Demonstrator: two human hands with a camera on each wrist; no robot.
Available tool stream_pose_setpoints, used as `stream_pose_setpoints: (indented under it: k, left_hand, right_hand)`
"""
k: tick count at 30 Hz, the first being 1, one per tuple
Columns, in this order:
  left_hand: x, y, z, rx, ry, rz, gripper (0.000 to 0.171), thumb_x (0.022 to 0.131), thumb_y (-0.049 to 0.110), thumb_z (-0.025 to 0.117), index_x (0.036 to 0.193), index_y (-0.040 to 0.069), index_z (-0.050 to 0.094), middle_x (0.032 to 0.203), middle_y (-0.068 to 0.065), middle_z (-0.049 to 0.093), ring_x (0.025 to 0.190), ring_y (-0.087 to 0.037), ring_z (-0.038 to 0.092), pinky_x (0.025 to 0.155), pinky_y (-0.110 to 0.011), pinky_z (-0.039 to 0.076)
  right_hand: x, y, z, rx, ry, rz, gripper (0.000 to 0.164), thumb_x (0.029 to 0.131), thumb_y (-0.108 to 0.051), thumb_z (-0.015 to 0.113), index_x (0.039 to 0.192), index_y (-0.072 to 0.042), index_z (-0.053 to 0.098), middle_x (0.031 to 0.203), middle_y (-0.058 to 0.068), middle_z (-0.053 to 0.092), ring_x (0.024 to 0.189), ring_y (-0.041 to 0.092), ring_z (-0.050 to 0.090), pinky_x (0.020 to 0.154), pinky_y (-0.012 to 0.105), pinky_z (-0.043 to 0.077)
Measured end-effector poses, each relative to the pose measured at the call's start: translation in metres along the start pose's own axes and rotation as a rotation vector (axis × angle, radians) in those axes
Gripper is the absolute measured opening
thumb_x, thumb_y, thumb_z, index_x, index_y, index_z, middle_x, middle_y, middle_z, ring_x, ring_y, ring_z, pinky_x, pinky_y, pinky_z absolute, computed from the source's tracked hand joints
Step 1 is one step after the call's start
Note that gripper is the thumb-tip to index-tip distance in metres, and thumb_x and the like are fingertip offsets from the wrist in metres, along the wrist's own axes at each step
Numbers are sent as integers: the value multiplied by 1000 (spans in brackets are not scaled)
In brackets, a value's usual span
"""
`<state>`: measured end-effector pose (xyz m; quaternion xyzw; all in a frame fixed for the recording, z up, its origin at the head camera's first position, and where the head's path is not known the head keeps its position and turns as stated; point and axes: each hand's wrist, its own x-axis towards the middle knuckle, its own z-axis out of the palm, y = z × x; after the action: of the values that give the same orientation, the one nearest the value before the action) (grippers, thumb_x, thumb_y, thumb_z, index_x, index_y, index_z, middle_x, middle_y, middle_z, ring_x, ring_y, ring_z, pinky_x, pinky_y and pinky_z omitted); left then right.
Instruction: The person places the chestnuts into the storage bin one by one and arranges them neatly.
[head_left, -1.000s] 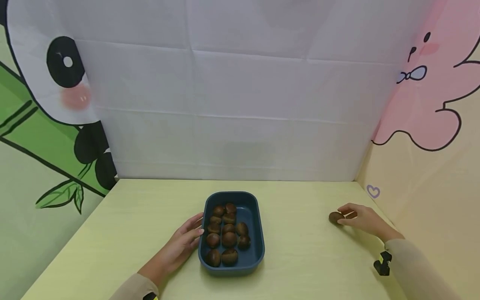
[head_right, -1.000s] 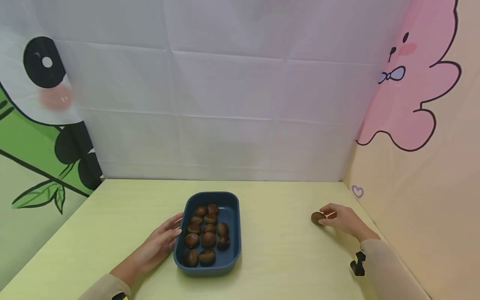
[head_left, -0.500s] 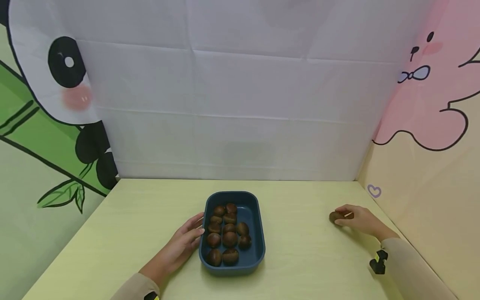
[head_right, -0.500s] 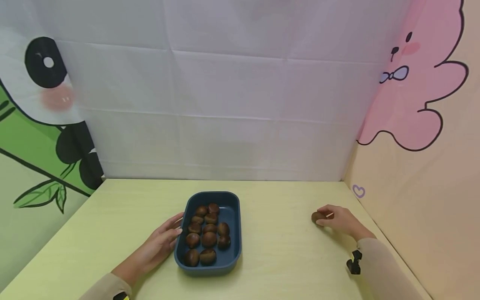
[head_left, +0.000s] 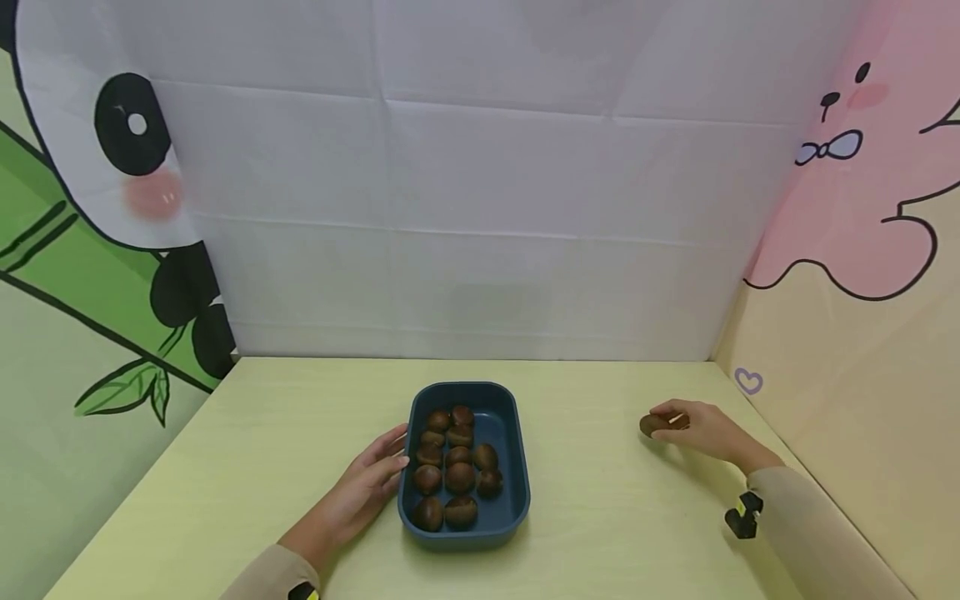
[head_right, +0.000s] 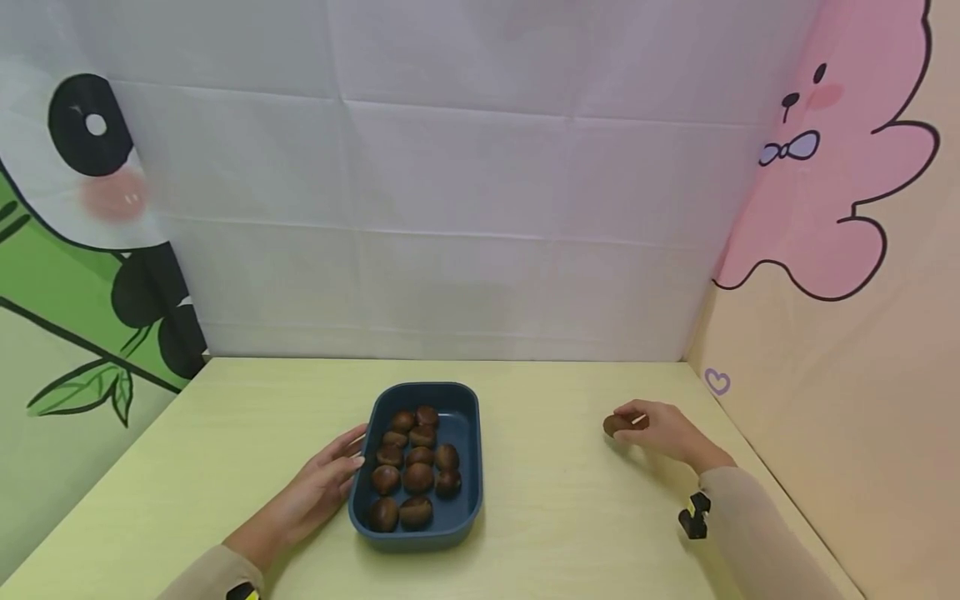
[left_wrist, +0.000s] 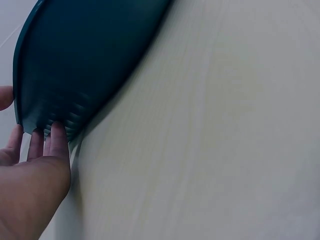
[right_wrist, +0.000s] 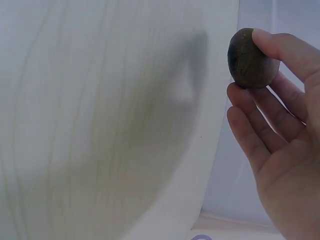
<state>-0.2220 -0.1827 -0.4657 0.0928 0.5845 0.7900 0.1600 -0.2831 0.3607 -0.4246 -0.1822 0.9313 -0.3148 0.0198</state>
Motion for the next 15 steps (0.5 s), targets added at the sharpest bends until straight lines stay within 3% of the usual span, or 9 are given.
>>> stream_pose_setpoints:
  k: [10,15]
  left_hand:
    - [0,-1,-1,14,-17,8,69,102,10,52,160,5,15,164,-20,14,148,-34,19,108,-30,38]
    - [0,-1,-1,16,-16,11,68,102,9,51,160,5,15,164,-20,15,148,-34,20,107,-30,38]
  right_hand:
    - [21,-49,14,63,-83,-153,40,90,-24,77,124,-7,66,112,4,68,95,19,66,78,29,54]
    - [32,-84,24,97,-136,-256,40,90,-22,77,124,-6,66,115,5,67,96,21,67,88,42,54]
